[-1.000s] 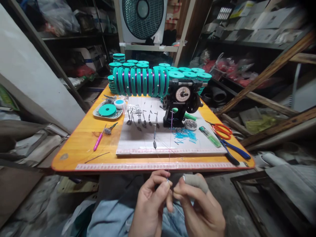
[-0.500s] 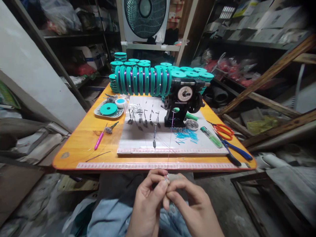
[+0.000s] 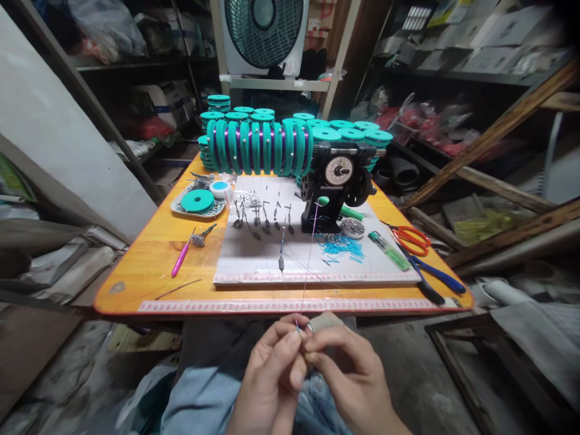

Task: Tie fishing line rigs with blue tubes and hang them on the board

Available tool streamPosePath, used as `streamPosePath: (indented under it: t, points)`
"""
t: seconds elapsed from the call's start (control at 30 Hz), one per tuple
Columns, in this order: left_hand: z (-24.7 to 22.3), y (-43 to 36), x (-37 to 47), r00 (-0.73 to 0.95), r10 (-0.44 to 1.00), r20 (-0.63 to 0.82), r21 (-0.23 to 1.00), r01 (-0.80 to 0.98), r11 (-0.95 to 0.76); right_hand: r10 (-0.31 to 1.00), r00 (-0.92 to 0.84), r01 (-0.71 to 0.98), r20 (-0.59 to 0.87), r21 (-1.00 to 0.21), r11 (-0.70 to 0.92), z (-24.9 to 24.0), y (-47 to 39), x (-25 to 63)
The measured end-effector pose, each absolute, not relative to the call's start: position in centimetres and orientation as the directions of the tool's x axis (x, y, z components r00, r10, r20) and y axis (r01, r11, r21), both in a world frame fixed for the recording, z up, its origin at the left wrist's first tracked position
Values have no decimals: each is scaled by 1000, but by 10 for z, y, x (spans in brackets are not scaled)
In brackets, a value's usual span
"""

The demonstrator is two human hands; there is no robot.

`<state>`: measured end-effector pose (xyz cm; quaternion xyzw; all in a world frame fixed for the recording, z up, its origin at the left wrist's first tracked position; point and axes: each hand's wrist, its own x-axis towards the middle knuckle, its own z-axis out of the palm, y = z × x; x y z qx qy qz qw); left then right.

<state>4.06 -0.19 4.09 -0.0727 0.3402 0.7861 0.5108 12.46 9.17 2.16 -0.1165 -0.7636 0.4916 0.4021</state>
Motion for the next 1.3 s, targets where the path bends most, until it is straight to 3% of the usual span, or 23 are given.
streamPosePath:
  t: [0.3,0.53,0.7,0.83,1.0,1.17,1.3]
  points:
    - [40,2,44,-611,672,-419,619,-733,-281,639,-683,-119,353,-917,380,34,83,128]
    - [35,0,44,-569,699,-435,565,-776,-280,527,-812,-169,252,-965,201,28,95,125]
    - [35,-1,43,-471,743,-475,478,-847,-232,572,-719,-295,395,-919,263,17,102,120]
    - [39,-1,42,-454,743,-492,455,-861,-225,603,-683,-306,413,-911,277,14,99,121]
    - [44,-2,40,-480,728,-490,462,-851,-249,452,-697,-223,556,-768,600,25,104,129]
    - [46,-4,37,-441,765,-469,411,-876,-252,391,-832,-137,393,-829,542,40,109,134]
    - [46,-4,36,-414,768,-489,338,-901,-270,368,-841,-166,396,-837,521,46,106,132]
